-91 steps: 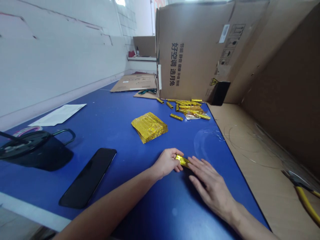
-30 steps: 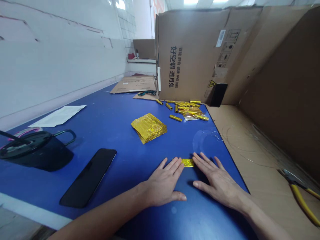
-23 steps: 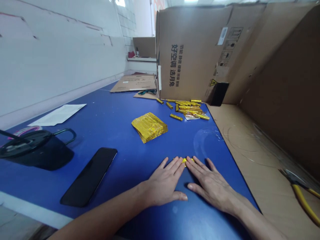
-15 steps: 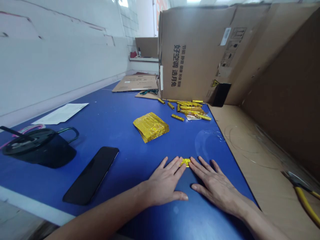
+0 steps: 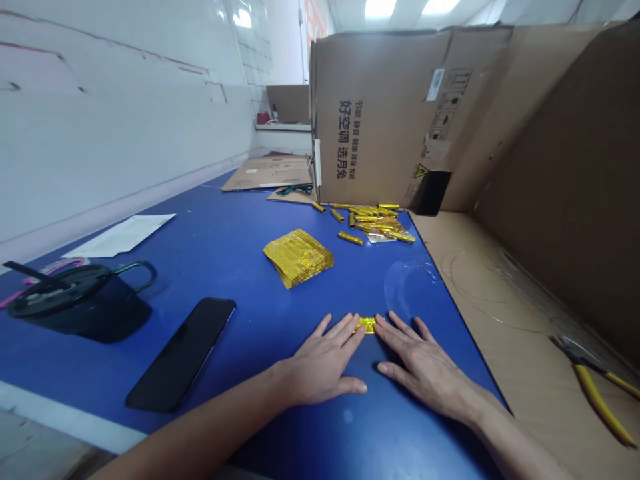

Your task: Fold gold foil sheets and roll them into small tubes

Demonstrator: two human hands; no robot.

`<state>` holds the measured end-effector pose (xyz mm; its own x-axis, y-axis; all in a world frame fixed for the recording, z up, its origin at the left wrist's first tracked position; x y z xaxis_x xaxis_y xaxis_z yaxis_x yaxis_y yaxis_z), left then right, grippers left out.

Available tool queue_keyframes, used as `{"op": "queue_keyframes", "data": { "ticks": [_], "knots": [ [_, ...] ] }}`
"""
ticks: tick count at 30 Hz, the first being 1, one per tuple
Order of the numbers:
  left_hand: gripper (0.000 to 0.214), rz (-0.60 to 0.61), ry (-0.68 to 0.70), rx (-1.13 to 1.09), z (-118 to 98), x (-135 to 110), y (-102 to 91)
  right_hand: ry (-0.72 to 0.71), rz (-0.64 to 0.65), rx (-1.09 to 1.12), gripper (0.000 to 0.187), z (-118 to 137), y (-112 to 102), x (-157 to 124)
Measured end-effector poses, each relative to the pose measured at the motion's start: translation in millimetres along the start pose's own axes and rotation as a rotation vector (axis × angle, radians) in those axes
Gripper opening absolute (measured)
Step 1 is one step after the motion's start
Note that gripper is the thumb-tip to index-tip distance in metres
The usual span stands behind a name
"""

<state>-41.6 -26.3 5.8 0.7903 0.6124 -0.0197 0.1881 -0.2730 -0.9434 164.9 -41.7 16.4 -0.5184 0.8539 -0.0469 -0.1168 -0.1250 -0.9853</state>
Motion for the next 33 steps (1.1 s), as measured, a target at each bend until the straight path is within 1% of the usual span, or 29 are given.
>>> {"op": "queue_keyframes", "data": {
  "ticks": [3,5,6,9,10,11,12,15,19,24,26,29,30,31,33],
  "knots": [
    [0.071,-0.034,0.002,-0.024,-1,6,-2.9,0.018,-0.084,-0.014,0.044,-4,1,4],
    [0.062,-0.098,-0.013,-0.048,-1,12,-6.8,0.028,-0.154,-0.004,0.035,-8,4,7],
    [0.056,-0.152,-0.026,-0.062,-2,15,-9.3,0.028,-0.187,0.009,0.032,-10,5,9],
    [0.032,-0.364,-0.086,-0.094,-4,21,-16.5,0.034,-0.275,0.062,0.026,-14,9,13],
    [0.022,-0.414,-0.091,-0.092,-5,21,-17.7,0.037,-0.297,0.084,0.025,-15,10,14],
    [0.015,-0.437,-0.079,-0.079,-6,20,-17.9,0.040,-0.317,0.110,0.024,-15,11,14],
    [0.014,-0.433,-0.049,-0.055,-6,20,-17.0,0.043,-0.333,0.140,0.023,-16,11,15],
    [0.017,-0.346,0.044,0.025,-7,17,-10.9,0.064,-0.372,0.239,0.023,-17,10,16],
    [0.015,-0.256,0.002,0.090,-4,21,-4.2,0.132,-0.393,0.350,0.023,-18,9,18],
    [0.020,-0.187,-0.013,0.186,-3,28,-4.8,0.173,-0.392,0.396,0.022,-18,7,19],
    [0.021,-0.180,-0.009,0.203,-3,29,-5.8,0.194,-0.445,0.378,0.021,-18,3,18],
    [0.021,-0.177,0.002,0.207,-3,31,-6.3,0.219,-0.577,0.309,0.016,-16,-7,10],
    [0.021,-0.178,0.003,0.207,-3,31,-6.3,0.203,-0.574,0.289,0.016,-15,-10,7],
    [0.021,-0.178,0.002,0.205,-3,31,-6.1,0.175,-0.536,0.269,0.017,-13,-11,5],
    [0.022,-0.184,-0.008,0.191,-2,31,-5.5,0.103,-0.402,0.213,0.016,-10,-10,1]
  ]
}}
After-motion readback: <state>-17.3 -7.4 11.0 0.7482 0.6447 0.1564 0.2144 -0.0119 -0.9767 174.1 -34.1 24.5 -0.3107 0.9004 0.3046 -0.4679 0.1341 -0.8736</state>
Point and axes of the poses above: each hand's wrist, its own x-axis towards the middle knuckle, its own y-axis out of the palm, z = x × y, the point moved 1 cm from there along x, towards the middle knuckle, and after that the axes turned 6 degrees about -x, right-handed, at the moved point
